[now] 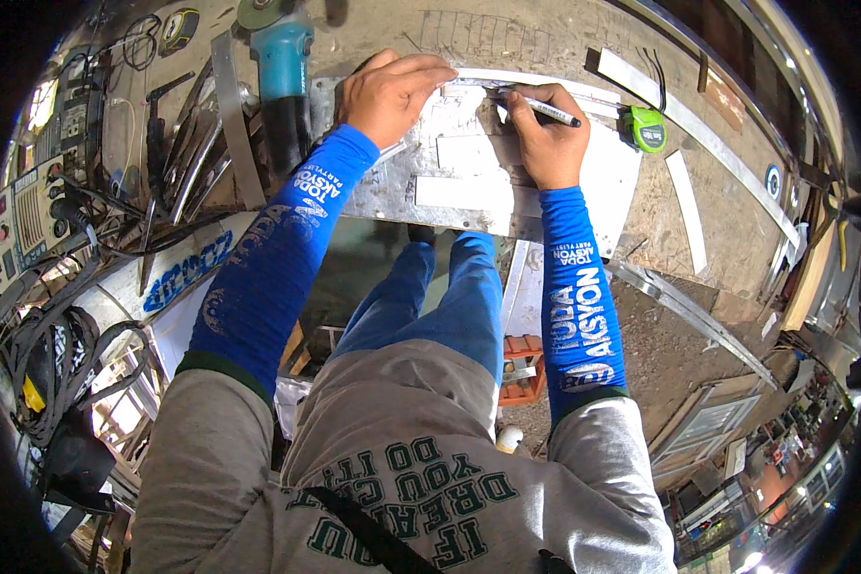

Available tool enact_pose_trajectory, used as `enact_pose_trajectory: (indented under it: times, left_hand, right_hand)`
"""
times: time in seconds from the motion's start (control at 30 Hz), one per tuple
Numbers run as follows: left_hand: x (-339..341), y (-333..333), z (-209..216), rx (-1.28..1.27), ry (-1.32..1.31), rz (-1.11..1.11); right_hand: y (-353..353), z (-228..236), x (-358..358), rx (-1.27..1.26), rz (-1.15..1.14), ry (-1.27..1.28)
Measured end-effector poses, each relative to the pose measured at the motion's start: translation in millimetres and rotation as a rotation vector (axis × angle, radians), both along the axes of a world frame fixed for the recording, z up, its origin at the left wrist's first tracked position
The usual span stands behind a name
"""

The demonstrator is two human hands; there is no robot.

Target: The person measures and marks a flat metal bar with a tape measure and marker, then uses an angle grinder to cut the bar, producing sparks. The person fits the cut piece into a metal frame, then repeats the measuring and marking process on another section of the bar.

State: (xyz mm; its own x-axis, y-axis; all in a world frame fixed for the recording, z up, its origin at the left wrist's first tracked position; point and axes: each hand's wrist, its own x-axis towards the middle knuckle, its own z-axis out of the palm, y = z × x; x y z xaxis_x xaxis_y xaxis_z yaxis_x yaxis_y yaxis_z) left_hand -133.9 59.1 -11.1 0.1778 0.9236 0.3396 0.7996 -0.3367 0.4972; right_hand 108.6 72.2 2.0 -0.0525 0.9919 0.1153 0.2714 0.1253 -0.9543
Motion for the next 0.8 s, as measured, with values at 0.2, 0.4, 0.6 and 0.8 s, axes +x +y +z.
enact_pose_trajectory:
  times: [0.2,0.4,0.6,0.8]
  left_hand:
    - [-1,0,0,-0.011,0.027,0.003]
    - [-3,0,-4,0.022,0.038,0.01]
    - [-2,-2,-4,-0.035,-0.012,0.039]
    - [-8,1,-7,-0.013,0.009,0.025]
  right_hand:
    - [3,-7,2,-0.004,0.007,0.015]
    - [1,-2,2,0.0,0.015,0.026]
    - [-5,11,51,0.113,-0.236,0.085]
    - [10,39,144,0.196,-0.425,-0.817]
